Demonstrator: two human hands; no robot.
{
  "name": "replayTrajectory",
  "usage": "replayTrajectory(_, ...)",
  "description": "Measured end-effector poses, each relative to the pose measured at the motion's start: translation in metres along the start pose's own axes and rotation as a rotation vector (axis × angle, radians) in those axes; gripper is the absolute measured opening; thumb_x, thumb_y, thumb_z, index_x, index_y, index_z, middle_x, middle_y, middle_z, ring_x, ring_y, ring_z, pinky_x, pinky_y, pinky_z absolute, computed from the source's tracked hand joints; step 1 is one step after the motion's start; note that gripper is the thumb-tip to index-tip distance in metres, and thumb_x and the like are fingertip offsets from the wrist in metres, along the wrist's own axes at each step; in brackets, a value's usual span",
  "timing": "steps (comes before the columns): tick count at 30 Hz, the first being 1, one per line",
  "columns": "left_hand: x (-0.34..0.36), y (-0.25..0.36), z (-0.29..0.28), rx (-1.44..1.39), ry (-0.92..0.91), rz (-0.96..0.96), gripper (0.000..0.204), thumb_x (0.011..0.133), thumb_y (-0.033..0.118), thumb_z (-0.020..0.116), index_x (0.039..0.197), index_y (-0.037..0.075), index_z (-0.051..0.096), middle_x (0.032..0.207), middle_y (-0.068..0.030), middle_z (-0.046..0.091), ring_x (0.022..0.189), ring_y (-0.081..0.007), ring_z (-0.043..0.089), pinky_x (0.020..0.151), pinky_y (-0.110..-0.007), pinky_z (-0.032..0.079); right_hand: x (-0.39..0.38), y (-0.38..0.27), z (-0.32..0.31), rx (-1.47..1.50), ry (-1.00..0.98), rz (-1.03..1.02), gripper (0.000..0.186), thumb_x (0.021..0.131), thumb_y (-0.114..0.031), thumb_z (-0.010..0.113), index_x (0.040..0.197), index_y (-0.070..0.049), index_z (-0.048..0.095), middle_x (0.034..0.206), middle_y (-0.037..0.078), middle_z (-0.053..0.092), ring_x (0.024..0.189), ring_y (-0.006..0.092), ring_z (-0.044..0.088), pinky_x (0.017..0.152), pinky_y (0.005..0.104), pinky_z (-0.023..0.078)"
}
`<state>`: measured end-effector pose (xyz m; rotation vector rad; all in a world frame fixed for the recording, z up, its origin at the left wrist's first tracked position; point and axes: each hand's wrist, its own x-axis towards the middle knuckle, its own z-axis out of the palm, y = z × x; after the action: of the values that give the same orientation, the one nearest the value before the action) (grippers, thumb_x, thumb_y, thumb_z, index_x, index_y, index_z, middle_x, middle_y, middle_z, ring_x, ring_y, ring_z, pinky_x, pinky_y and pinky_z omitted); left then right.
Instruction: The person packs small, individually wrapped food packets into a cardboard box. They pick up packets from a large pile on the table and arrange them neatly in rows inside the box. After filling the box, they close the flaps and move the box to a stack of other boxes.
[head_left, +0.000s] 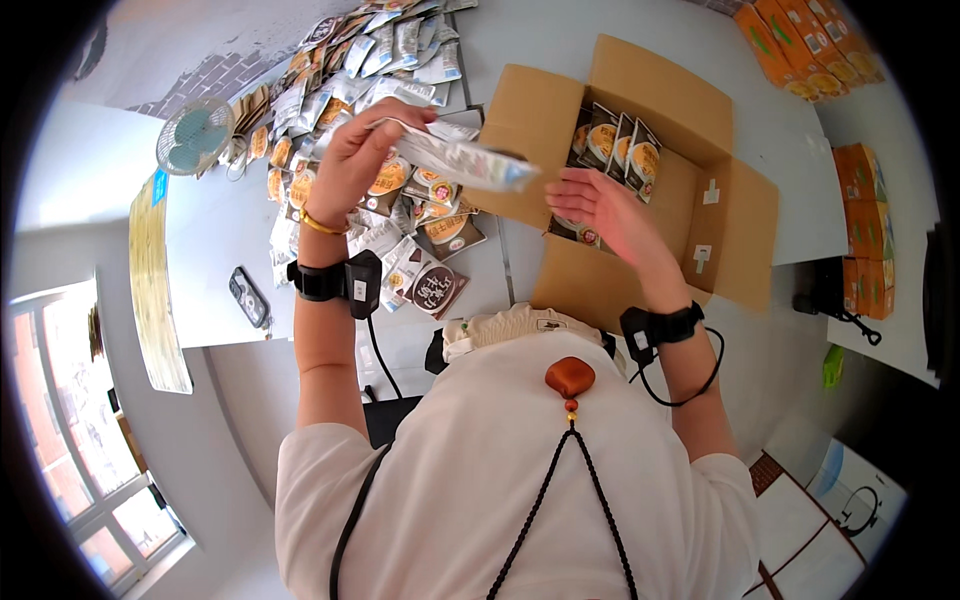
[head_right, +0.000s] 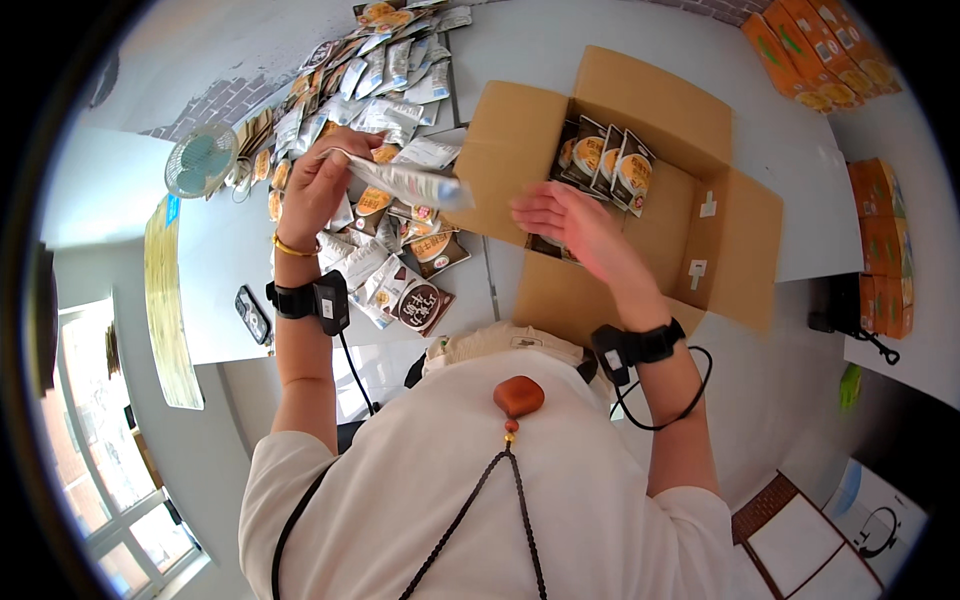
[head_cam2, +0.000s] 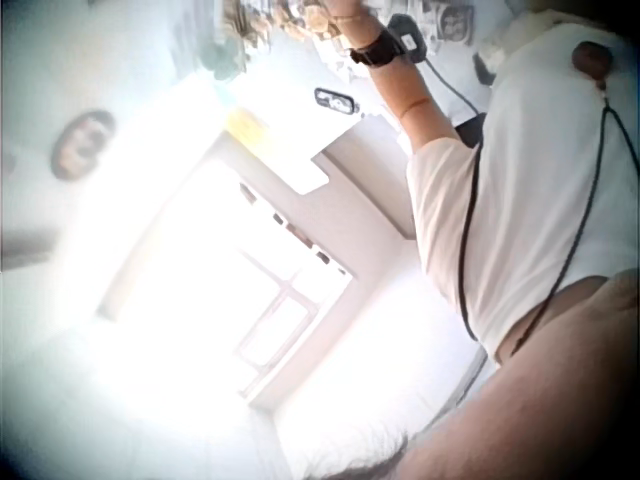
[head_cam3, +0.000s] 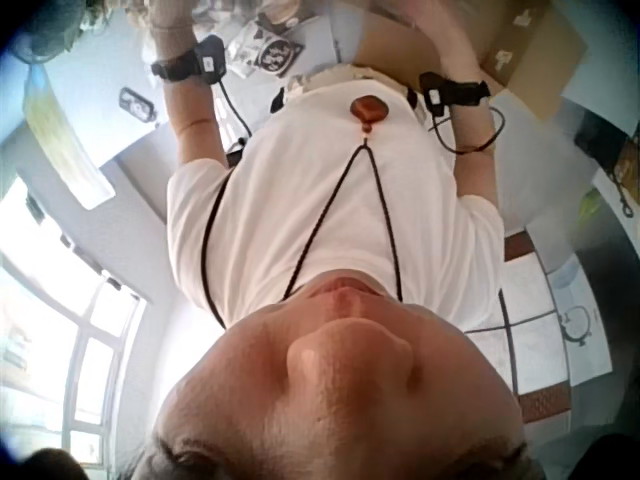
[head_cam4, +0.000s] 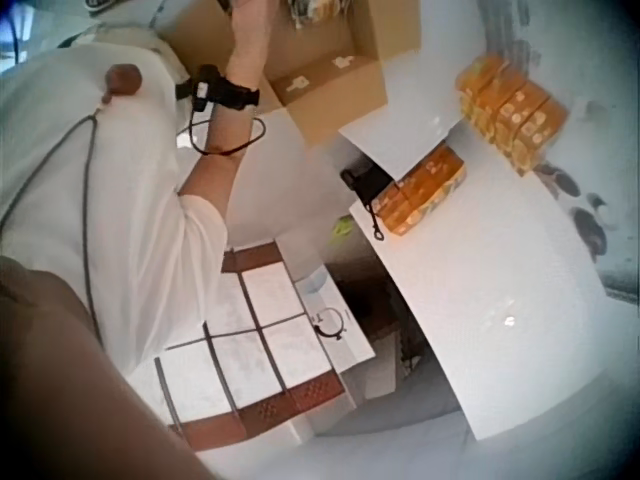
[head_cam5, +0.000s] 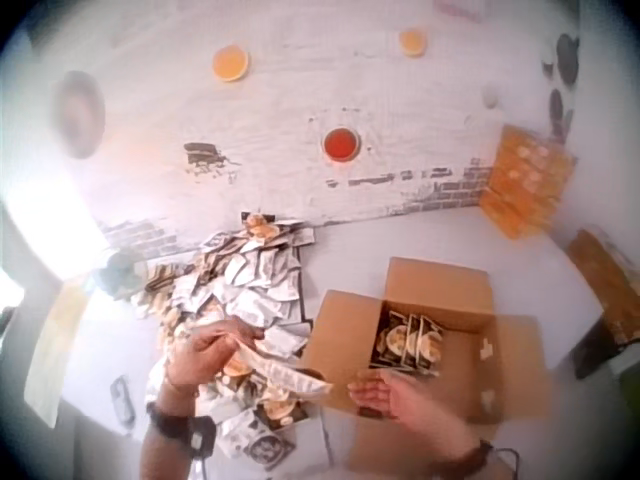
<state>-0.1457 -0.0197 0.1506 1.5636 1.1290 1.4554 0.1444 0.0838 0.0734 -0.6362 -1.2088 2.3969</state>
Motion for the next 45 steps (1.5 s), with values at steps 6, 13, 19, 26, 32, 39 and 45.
replayTrajectory(6,0.035,-0.013,0.089,-0.165,-0.363,-0.104,0.017,0.087,0.014,0.047,0.084,0.0,0.056,0.093,-0.0109,0.053,0.103,-0.0248,0.049,0.096,-0.039,0.033,-0.005,-0.009,0.028,0.265,-0.385,0.244,0.049,0.092,-0.038,0.027,0.115,0.002,0.045,0.1,0.014,0.057,0.071,0.0186,0.06,0.068,0.029,0.048)
replayTrajectory(13,0.045,-0.06,0.171,-0.382,-0.139,-0.547,0.055,0.088,0.024,0.049,0.133,0.009,0.022,0.117,-0.01,0.045,0.107,-0.0207,0.046,0.09,-0.031,0.04,-0.022,0.015,-0.042,0.202,0.509,-0.12,0.041,0.087,-0.035,0.048,0.11,-0.001,0.048,0.09,0.006,0.056,0.072,0.0112,0.055,0.063,0.0241,0.045)
replayTrajectory(19,0.066,-0.122,0.234,0.148,-0.459,-0.615,0.042,0.086,0.026,0.05,0.116,-0.001,0.037,0.09,-0.0101,0.057,0.082,-0.0158,0.056,0.066,-0.03,0.045,-0.026,0.023,-0.118,-0.029,0.797,-0.184,0.047,0.086,-0.037,0.049,0.118,-0.003,0.04,0.106,0.008,0.052,0.096,0.0139,0.049,0.081,0.0265,0.04)
replayTrajectory(26,0.105,-0.185,0.278,0.383,-0.308,-0.341,0.036,0.081,0.014,0.052,0.11,-0.003,0.039,0.091,-0.0264,0.054,0.083,-0.0401,0.053,0.073,-0.04,0.043,0.007,0.005,-0.179,-0.287,0.834,-0.124,0.069,0.083,-0.042,0.048,0.136,-0.009,0.017,0.135,0.016,0.023,0.121,0.0248,0.03,0.096,0.0314,0.028)
replayTrajectory(32,0.089,-0.227,0.267,0.572,-0.274,-0.233,0.046,0.077,0.012,0.057,0.118,0.0,0.039,0.109,-0.0185,0.045,0.091,-0.0294,0.054,0.078,-0.033,0.045,0.045,0.052,-0.212,-0.897,0.798,0.091,0.079,0.078,-0.057,0.042,0.138,-0.021,0.006,0.139,0.024,0.0,0.127,0.0429,0.006,0.103,0.0441,0.012)
replayTrajectory(39,0.047,-0.152,0.171,0.102,-0.202,-0.401,0.029,0.085,0.004,0.048,0.114,0.004,0.047,0.103,-0.0051,0.053,0.088,-0.0129,0.056,0.074,-0.025,0.046,0.045,0.051,-0.216,-0.865,0.797,0.095,0.08,0.078,-0.061,0.04,0.138,-0.018,0.008,0.14,0.022,-0.003,0.129,0.0389,0.0,0.104,0.0425,0.009)
replayTrajectory(45,-0.007,-0.136,0.058,0.239,0.065,-0.463,0.026,0.083,0.006,0.05,0.109,0.005,0.05,0.102,-0.0063,0.058,0.08,-0.0125,0.058,0.067,-0.024,0.046,0.045,0.055,-0.228,-0.952,0.838,0.079,0.091,0.076,-0.061,0.044,0.134,0.002,0.011,0.139,0.023,0.005,0.13,0.0361,0.005,0.104,0.0406,0.013)
